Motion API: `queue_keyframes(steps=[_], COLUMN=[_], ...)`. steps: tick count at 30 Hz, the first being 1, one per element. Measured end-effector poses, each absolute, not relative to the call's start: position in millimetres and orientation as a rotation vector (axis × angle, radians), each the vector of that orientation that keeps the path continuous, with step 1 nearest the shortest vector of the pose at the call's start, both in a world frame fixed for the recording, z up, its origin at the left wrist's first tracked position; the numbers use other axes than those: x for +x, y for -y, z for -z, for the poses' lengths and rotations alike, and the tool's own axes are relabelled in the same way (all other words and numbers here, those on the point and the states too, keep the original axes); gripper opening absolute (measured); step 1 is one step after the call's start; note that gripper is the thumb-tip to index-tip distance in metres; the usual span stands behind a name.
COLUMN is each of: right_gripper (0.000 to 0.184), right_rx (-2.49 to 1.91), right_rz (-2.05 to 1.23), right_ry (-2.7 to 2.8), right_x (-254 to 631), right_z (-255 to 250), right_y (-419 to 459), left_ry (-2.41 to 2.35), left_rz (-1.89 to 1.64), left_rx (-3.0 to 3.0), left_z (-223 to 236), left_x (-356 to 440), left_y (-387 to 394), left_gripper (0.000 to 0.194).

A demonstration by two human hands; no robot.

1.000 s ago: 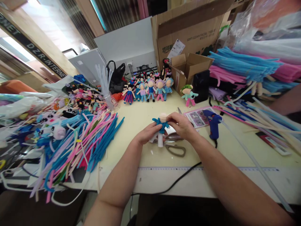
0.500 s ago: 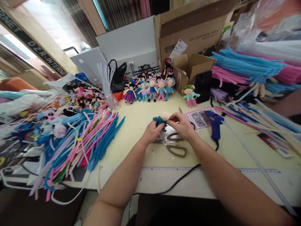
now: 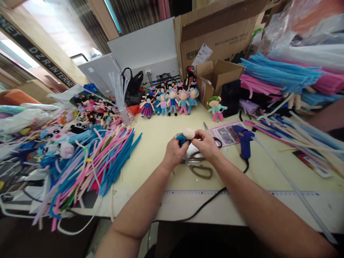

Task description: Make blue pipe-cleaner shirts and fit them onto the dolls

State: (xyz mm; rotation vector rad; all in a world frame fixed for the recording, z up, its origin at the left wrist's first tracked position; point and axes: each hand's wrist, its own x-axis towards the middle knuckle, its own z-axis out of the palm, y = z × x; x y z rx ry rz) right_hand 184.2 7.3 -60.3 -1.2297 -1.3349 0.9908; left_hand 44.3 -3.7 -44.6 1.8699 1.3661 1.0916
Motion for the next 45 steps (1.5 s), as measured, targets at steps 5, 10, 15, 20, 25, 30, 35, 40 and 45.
queue_keyframes(steps=[5,10,15,20,25,30,35,40,45], right_gripper=[0.005,0.011,0.011,0.006,0.021,0.027,0.031,0.026,0.033], right_rx=[-1.212,-1.123,-1.091,-1.068,-0.965,-0.984,-0.997,-0.924,-0.683], right_rz=[-0.659,-0.844,-0.961,-0.559,-0.686,-0.94,-1.058,-1.04,-1.056], right_ry=[1.452,1.453,1.385,1.646,1.659,1.29,1.166,1.223,1.493], right_x=[178.6,175.5,177.0,178.8,175.3,179.7,182.6,181.5,187.0], right_z=[59.7,62.1,61.4,54.0,50.5,51.9,53.7,36.3,-16.7], right_y=[-2.4,-0.5,-0.4,6.7,10.8,5.0,1.3,13.0,65.4], left_ry=[-1.344,-1.177,-1.02,-0.972,-0.957,-0.807,-0.715,-0.634,-0.677], left_rz=[-1.227,-1.186,-1.119,-1.15,-1.175,-1.0,-0.938,-0.914,-0.975], left_rx=[1.695,1.402,1.151,1.137,0.906,0.662,0.678,0.801,0.858], left_z=[46.8,46.7,45.1,49.1,46.7,32.7,28.4,41.4,52.7], left_x=[44.4,37.9,38.0,40.2,35.5,26.2,23.2,17.3,8.8], left_y=[1.2,-8.5,-7.1,-6.2,-11.4,-11.1,-9.0,-14.0,-17.1], left_gripper=[0.023,0.021,0.033,0.033,0.026,0.026,0.038,0.05,0.04])
